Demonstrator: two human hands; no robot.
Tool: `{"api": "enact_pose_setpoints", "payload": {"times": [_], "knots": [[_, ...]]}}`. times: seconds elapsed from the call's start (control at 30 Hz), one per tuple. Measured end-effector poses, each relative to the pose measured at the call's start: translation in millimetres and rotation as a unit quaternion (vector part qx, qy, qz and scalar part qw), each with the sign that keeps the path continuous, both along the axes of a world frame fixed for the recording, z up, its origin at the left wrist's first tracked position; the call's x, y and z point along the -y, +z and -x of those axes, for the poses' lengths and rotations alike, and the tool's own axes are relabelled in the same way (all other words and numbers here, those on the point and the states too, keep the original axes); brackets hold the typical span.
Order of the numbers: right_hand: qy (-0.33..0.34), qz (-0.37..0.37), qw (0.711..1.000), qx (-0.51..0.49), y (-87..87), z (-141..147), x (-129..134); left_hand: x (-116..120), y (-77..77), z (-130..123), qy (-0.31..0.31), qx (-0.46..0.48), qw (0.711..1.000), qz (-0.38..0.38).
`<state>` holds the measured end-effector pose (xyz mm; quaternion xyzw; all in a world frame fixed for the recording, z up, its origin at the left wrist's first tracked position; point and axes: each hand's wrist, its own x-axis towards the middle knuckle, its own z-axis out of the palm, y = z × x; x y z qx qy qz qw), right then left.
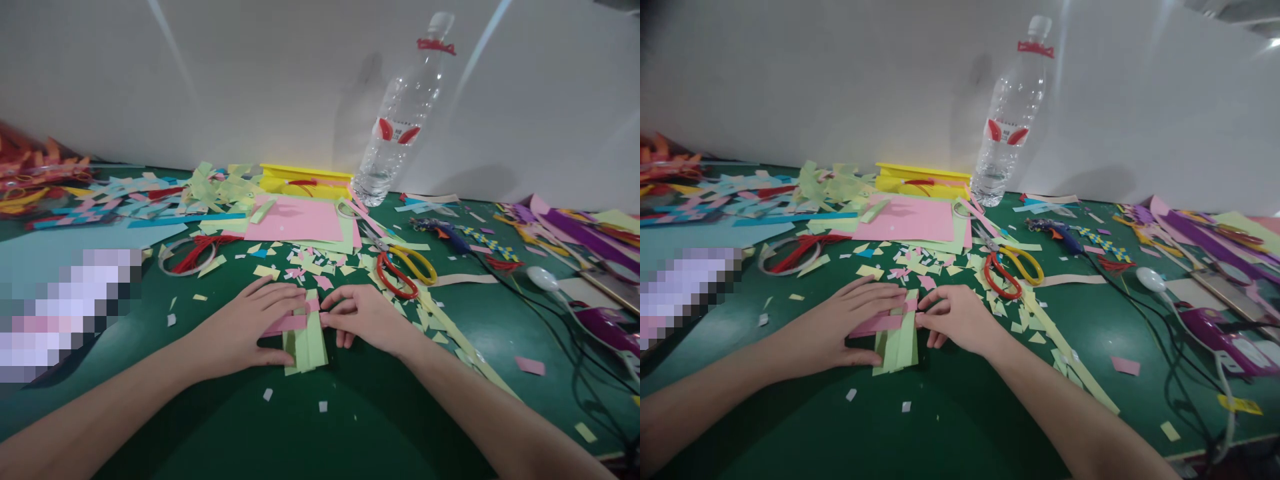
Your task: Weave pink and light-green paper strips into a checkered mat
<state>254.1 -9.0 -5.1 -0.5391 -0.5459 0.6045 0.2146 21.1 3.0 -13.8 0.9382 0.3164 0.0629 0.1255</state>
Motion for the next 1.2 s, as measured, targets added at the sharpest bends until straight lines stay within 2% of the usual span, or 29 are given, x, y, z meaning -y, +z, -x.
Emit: {"api": "enact_pose_setpoints", "payload": {"times": [0.27,0.43,0.87,1.03,1.2], "knots": [[-0.018,0.01,1.0,-0.015,0.2,-4,-4,0,0.0,0,-0.003,-0.001,1.0,-0.001],[0.011,-0.002,1.0,0.006,2.9,-3,-3,0,0.3,-1,-0.002,-0.002,1.0,0.003],[0.029,-0.031,0.999,0.033,0.9,-5,-3,0,-2.8,1,-0.002,0.016,1.0,-0.003],[0.037,-0.112,0.985,0.122,6.7,-7,-1,-1,-3.4,2,-0.008,0.012,1.0,-0.001],[0.075,-0.282,0.933,0.208,9.8,-7,-1,0,-3.1,2,-0.003,0.004,1.0,0.004]]}}
